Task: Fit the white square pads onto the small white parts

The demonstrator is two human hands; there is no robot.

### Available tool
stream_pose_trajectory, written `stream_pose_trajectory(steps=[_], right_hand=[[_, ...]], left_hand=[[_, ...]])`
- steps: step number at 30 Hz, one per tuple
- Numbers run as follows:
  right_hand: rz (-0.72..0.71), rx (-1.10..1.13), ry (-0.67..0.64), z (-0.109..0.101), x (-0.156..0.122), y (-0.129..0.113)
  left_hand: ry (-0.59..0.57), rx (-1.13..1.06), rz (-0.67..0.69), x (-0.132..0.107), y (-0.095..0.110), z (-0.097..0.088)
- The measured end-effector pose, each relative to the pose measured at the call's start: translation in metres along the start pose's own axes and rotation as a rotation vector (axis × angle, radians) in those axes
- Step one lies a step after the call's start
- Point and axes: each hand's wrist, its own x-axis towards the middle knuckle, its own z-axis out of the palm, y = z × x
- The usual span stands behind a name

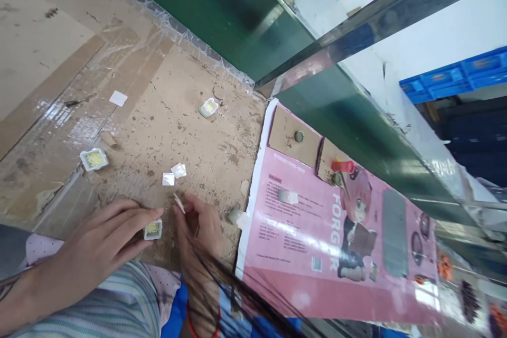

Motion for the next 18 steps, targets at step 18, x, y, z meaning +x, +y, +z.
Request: stream_pose_trajectory(steps=[18], right_hand=[[-0.038, 0.005, -0.024, -0.019, -0.071, 0.011]], left_hand=[[0.112, -0.267, -0.139, -0.01, 0.018, -0.009]])
